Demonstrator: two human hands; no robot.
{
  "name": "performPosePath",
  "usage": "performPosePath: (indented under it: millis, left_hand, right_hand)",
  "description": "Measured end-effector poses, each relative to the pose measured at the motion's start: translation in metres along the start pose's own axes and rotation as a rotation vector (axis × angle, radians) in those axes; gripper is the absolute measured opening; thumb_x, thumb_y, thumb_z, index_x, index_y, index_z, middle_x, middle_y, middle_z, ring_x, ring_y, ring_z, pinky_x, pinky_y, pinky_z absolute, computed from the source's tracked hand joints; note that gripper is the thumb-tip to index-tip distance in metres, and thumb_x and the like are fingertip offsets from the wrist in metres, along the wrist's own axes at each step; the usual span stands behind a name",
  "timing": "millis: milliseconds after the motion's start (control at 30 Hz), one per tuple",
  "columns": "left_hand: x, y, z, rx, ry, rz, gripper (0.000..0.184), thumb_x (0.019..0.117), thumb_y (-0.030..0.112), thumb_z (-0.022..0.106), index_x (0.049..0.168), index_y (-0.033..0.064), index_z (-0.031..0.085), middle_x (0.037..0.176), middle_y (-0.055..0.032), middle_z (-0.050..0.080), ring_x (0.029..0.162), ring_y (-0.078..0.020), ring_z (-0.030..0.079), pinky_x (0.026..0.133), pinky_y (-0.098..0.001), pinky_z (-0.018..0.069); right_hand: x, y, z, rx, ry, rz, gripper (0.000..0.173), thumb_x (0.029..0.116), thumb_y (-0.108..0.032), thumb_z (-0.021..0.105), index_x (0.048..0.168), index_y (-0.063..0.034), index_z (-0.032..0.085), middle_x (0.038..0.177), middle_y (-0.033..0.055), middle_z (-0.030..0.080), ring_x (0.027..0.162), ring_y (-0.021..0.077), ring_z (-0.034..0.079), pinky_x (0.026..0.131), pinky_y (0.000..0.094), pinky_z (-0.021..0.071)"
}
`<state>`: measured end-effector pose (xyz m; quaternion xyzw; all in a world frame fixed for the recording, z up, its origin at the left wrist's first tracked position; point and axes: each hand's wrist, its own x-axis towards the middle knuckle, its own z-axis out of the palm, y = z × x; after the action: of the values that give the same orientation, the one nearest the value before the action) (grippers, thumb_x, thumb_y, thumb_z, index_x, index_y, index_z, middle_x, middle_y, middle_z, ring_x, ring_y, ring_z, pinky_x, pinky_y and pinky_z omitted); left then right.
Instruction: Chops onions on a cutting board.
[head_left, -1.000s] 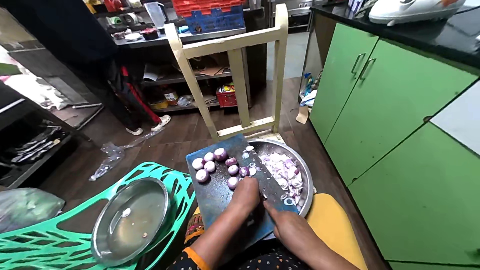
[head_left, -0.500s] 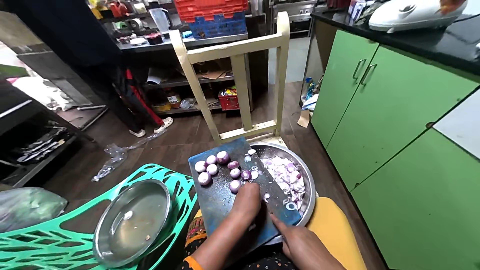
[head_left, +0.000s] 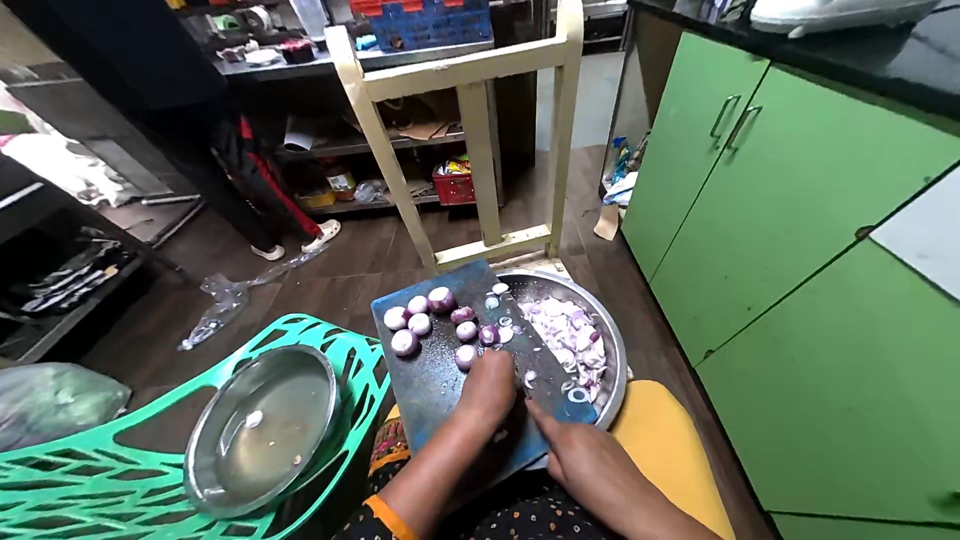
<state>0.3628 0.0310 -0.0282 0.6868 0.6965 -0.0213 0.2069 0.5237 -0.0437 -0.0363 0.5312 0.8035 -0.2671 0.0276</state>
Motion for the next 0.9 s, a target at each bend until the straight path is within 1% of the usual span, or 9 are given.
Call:
performPosePath:
  millis: [100,200,300,467,533,600,700,800,900]
  left_hand:
    - [0.002,0.002,-0.001,0.034,-0.005,-0.001,0.012,0.0938,0.012,0.069,0.091,0.0006,0.072,0.098,-0.0188,0.073,0.096,-0.0360,0.072,0.083,-0.0542,0.0600]
    - [0.003,0.000,-0.003,0.017,-0.015,-0.010,0.015,0.0958,0.014,0.068,0.093,0.0000,0.072,0.100,-0.0189,0.072,0.099,-0.0359,0.072,0.086,-0.0535,0.0595]
    - [0.003,-0.001,-0.005,-0.001,-0.009,-0.021,0.013,0.0953,0.013,0.068,0.094,0.0003,0.072,0.101,-0.0197,0.072,0.098,-0.0364,0.072,0.086,-0.0543,0.0596]
    - [0.005,0.001,-0.002,0.029,0.001,-0.020,0.014,0.0956,0.013,0.066,0.094,0.0010,0.073,0.102,-0.0191,0.072,0.101,-0.0357,0.072,0.087,-0.0543,0.0595]
    - [0.003,0.001,-0.003,0.009,0.023,-0.028,0.013,0.0954,0.012,0.066,0.091,0.0008,0.072,0.099,-0.0190,0.072,0.096,-0.0355,0.072,0.083,-0.0538,0.0603]
    - [-0.001,-0.002,-0.002,-0.012,0.028,-0.028,0.013,0.0954,0.012,0.067,0.091,0.0006,0.072,0.098,-0.0188,0.072,0.095,-0.0351,0.072,0.083,-0.0530,0.0604]
    - [0.001,-0.005,-0.002,-0.001,0.006,-0.010,0.012,0.0948,0.011,0.067,0.095,0.0009,0.073,0.101,-0.0191,0.073,0.101,-0.0356,0.072,0.088,-0.0539,0.0593]
    - [0.003,-0.006,0.003,-0.015,0.013,0.011,0.009,0.0925,0.010,0.069,0.093,0.0024,0.074,0.100,-0.0181,0.073,0.098,-0.0354,0.072,0.087,-0.0553,0.0597]
    - [0.001,-0.008,0.002,-0.045,0.056,0.027,0.012,0.0938,0.013,0.070,0.088,0.0024,0.073,0.095,-0.0170,0.073,0.093,-0.0341,0.072,0.084,-0.0538,0.0602]
  right_hand:
    - [0.020,0.002,0.009,-0.036,-0.011,0.019,0.065,0.0985,-0.010,0.051,0.161,-0.0229,0.036,0.095,0.0191,0.071,0.091,0.0404,0.071,0.078,0.0579,0.0569]
    - [-0.004,0.007,0.007,-0.041,-0.090,0.043,0.073,0.0978,-0.012,0.053,0.165,-0.0286,0.028,0.095,0.0193,0.072,0.090,0.0411,0.071,0.078,0.0590,0.0562]
    - [-0.018,0.005,-0.003,-0.010,-0.052,0.021,0.072,0.0980,-0.016,0.053,0.164,-0.0285,0.028,0.091,0.0167,0.072,0.085,0.0390,0.071,0.074,0.0569,0.0567]
    - [0.019,-0.001,0.005,-0.046,-0.030,0.022,0.067,0.0988,-0.010,0.051,0.162,-0.0241,0.033,0.095,0.0188,0.071,0.092,0.0398,0.071,0.079,0.0570,0.0570]
    - [0.010,0.002,0.007,-0.059,-0.075,0.036,0.073,0.0982,-0.010,0.053,0.164,-0.0271,0.028,0.096,0.0189,0.071,0.092,0.0407,0.071,0.079,0.0580,0.0567]
    - [-0.010,0.005,0.004,-0.036,-0.100,0.044,0.074,0.0976,-0.013,0.054,0.165,-0.0287,0.027,0.095,0.0186,0.072,0.091,0.0403,0.071,0.078,0.0582,0.0564]
    - [-0.013,-0.002,-0.003,0.002,-0.031,0.003,0.070,0.0985,-0.015,0.053,0.164,-0.0264,0.030,0.093,0.0171,0.072,0.087,0.0384,0.071,0.075,0.0566,0.0569]
    - [0.015,-0.005,0.006,-0.029,-0.006,0.004,0.064,0.0999,-0.011,0.050,0.161,-0.0226,0.036,0.095,0.0186,0.072,0.090,0.0395,0.072,0.078,0.0570,0.0575]
    - [0.010,0.002,0.007,-0.051,-0.074,0.035,0.072,0.0985,-0.011,0.053,0.164,-0.0271,0.029,0.097,0.0197,0.072,0.092,0.0412,0.071,0.080,0.0590,0.0565]
